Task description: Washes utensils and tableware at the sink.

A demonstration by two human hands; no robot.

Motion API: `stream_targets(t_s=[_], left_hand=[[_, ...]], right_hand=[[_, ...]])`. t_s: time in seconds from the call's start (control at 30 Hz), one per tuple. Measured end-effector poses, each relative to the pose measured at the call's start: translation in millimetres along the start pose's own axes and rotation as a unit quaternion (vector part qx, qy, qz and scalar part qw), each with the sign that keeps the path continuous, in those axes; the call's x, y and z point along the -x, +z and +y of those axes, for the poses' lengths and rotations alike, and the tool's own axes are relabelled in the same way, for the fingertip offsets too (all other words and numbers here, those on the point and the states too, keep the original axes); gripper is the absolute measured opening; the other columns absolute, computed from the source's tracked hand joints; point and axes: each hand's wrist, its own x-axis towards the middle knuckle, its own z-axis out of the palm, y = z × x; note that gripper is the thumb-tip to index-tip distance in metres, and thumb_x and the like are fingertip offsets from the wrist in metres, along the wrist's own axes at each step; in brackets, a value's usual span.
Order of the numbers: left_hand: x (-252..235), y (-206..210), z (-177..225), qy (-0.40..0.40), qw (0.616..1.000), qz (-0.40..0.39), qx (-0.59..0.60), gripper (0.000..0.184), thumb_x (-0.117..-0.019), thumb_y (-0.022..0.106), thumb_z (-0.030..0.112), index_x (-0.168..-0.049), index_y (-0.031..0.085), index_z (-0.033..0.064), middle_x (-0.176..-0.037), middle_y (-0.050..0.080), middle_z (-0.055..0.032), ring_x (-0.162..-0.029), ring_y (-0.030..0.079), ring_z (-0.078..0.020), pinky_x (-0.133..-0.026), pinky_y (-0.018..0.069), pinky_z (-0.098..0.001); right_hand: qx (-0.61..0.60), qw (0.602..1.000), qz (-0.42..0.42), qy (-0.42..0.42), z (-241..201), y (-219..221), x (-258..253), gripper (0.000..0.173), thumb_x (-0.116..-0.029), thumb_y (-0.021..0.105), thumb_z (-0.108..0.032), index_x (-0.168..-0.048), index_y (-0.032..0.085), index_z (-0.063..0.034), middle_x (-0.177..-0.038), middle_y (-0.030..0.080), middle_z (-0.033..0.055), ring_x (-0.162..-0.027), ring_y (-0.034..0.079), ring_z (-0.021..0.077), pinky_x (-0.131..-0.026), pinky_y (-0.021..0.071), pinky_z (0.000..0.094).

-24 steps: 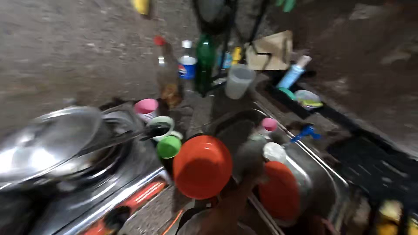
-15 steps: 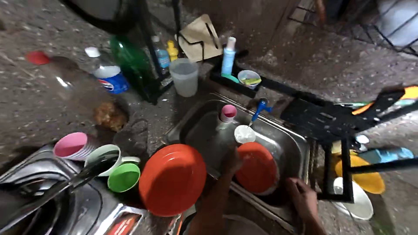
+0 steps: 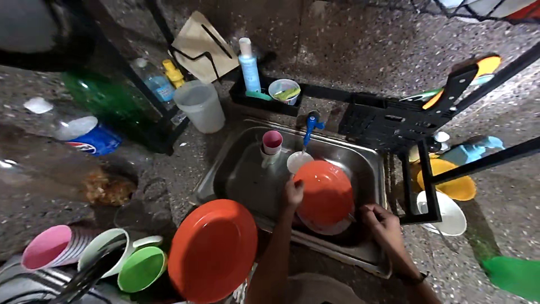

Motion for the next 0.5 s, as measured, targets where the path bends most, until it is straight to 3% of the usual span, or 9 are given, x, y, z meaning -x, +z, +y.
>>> stream_targets(t_s=[0.13, 0.23, 0.5], left_hand=[[-21, 6, 3, 0.004, 0.980, 0.052, 0.190, 0.052, -0.0977, 0.062, 0.003, -0.146, 0.045, -0.0068, -0.137, 0.059, -0.0256, -0.125, 0.060, -0.0267, -0.107, 0.0490, -0.0401], [-39, 13, 0, 0.002, 0.960, 0.069, 0.270, 0.055, -0.0986, 0.062, 0.002, -0.149, 0.041, -0.0051, -0.138, 0.057, -0.0253, -0.123, 0.061, -0.0268, -0.104, 0.0527, -0.0413], [-44, 9, 8, 0.033, 0.967, 0.117, 0.224, 0.057, -0.0992, 0.061, 0.004, -0.151, 0.039, -0.0070, -0.146, 0.053, -0.0261, -0.134, 0.054, -0.0267, -0.114, 0.0446, -0.0393]], right_hand=[[-0.005, 1.000, 0.012, -0.002, 4, 0, -2, 0.028, -0.0964, 0.054, -0.025, -0.095, 0.073, -0.0049, -0.074, 0.068, -0.0005, -0.063, 0.062, 0.0027, -0.060, 0.0541, 0.0263], [-0.015, 1.000, 0.012, 0.000, 7, 1, -3, 0.027, -0.0962, 0.055, -0.025, -0.094, 0.074, -0.0064, -0.073, 0.068, -0.0023, -0.063, 0.062, 0.0015, -0.059, 0.0538, 0.0247], [0.010, 1.000, 0.007, 0.016, 3, 1, -4, 0.032, -0.0967, 0.054, -0.032, -0.092, 0.074, -0.0081, -0.070, 0.067, -0.0031, -0.059, 0.062, 0.0043, -0.056, 0.0541, 0.0284]])
